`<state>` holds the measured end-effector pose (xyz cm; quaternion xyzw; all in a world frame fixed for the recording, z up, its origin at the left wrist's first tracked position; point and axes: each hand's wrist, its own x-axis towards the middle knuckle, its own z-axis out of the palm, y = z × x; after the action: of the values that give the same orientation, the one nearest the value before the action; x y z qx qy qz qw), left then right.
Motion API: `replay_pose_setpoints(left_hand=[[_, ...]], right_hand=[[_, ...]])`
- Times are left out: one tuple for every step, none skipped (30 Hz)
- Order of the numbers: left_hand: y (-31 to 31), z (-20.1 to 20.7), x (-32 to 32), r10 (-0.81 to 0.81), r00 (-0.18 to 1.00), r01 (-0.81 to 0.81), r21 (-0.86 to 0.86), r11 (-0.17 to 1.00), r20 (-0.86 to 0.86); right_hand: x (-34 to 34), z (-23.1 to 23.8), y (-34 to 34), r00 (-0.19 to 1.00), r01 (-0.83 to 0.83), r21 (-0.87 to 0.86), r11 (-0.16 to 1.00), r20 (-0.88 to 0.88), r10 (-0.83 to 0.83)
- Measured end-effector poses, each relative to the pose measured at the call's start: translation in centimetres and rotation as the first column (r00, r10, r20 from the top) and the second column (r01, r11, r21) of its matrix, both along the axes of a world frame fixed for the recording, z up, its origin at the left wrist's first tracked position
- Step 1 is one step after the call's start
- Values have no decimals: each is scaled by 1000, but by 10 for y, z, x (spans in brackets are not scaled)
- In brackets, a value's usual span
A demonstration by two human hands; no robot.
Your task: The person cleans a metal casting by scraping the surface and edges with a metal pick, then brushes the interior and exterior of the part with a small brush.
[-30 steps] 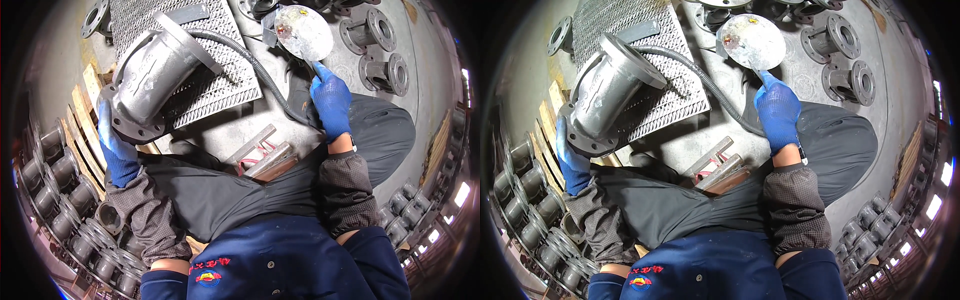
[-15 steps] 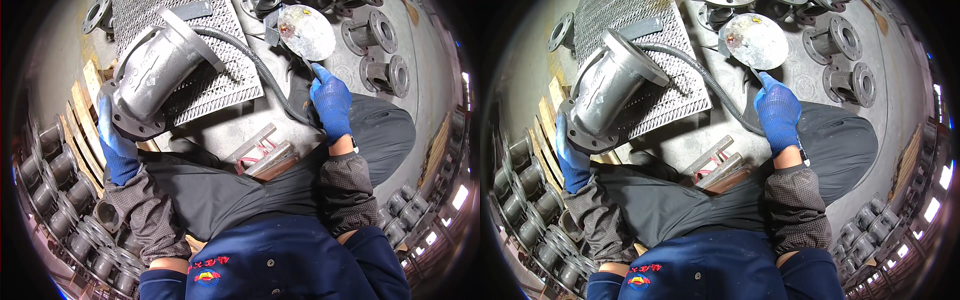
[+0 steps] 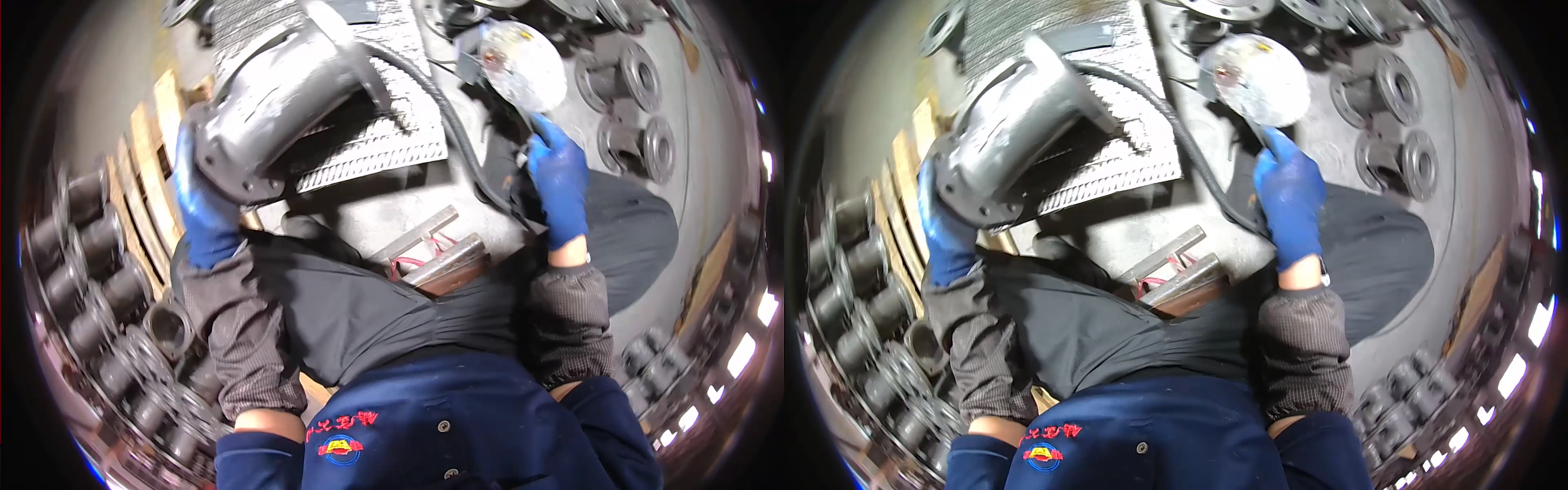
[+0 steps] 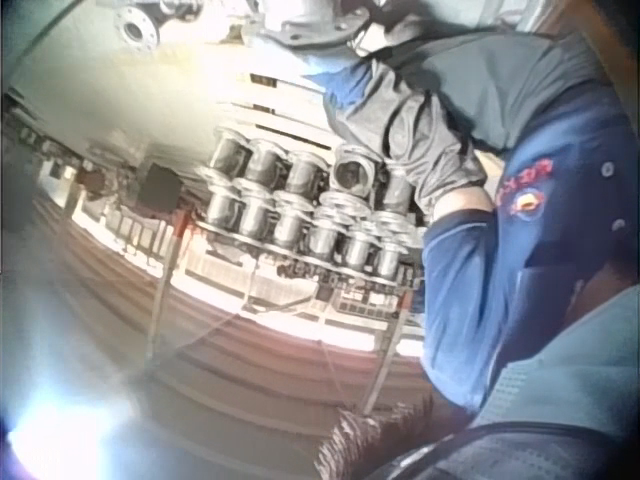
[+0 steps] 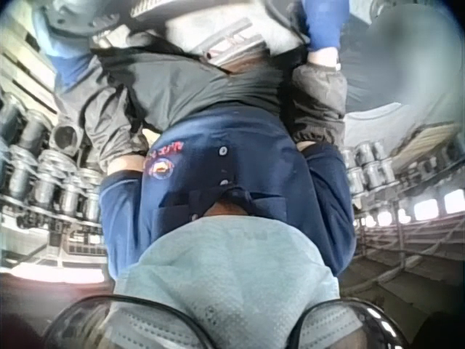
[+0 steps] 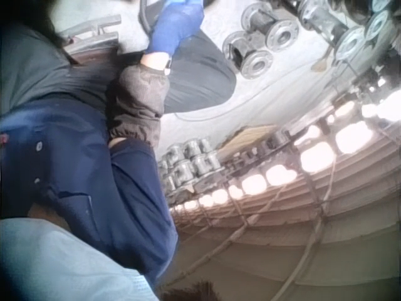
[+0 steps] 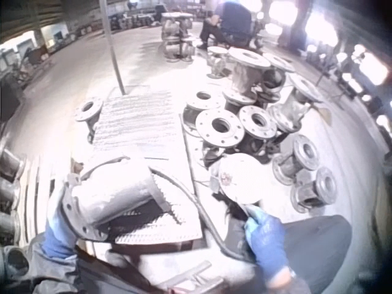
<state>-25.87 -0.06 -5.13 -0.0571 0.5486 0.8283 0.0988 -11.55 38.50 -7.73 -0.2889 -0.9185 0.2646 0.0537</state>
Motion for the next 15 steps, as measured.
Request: replay_pose_setpoints(left_hand=[[-7,-7,0,33,999,-34,-17,999,-16],[-4,-12,-2,73,994,-80,-87,993,-78],[2,-22,-6,92,986,-113,-155,981,-138],[12,-21,-4,112,981,-137,-158,978,-160],[24,-7,-3,153,988,-154,-51,987,-13],[44,16,5,104,994,-104,-9,995,42],[30,15,8,22,999,-20,-44,999,25],[18,5,13,101,995,-100,-91,991,16],[21,4,16,163,986,-161,-126,979,12],[22,7,23,113,992,-110,-54,992,50],[31,19,33,165,985,-160,-101,982,47],[38,25,38,183,979,-174,-97,980,90],[42,28,42,197,971,-185,-92,978,133],[42,27,46,214,972,-198,-149,969,98],[40,22,50,189,982,-185,-166,969,9]], right_hand=[[2,4,-4,993,-68,-21,997,-102,65],[1,15,-6,994,-14,-205,979,-111,-10],[6,26,-6,992,52,-371,927,-90,-92],[9,31,-6,982,18,-388,922,-168,-90],[10,38,-9,966,-10,-397,918,-240,-93],[8,48,-18,950,-90,-308,947,-311,-11],[4,59,-32,923,-174,-212,962,-374,85],[1,62,-44,903,-235,-228,945,-412,124],[-2,70,-56,896,-284,-286,915,-418,148],[-6,78,-69,891,-329,-332,884,-418,175],[-7,81,-80,886,-367,-378,850,-419,196],[-10,76,-88,841,-434,-366,823,-492,225],[-13,70,-94,788,-502,-349,791,-562,252],[-16,72,-103,787,-524,-299,798,-529,318],[-20,74,-111,783,-545,-249,801,-493,379]])
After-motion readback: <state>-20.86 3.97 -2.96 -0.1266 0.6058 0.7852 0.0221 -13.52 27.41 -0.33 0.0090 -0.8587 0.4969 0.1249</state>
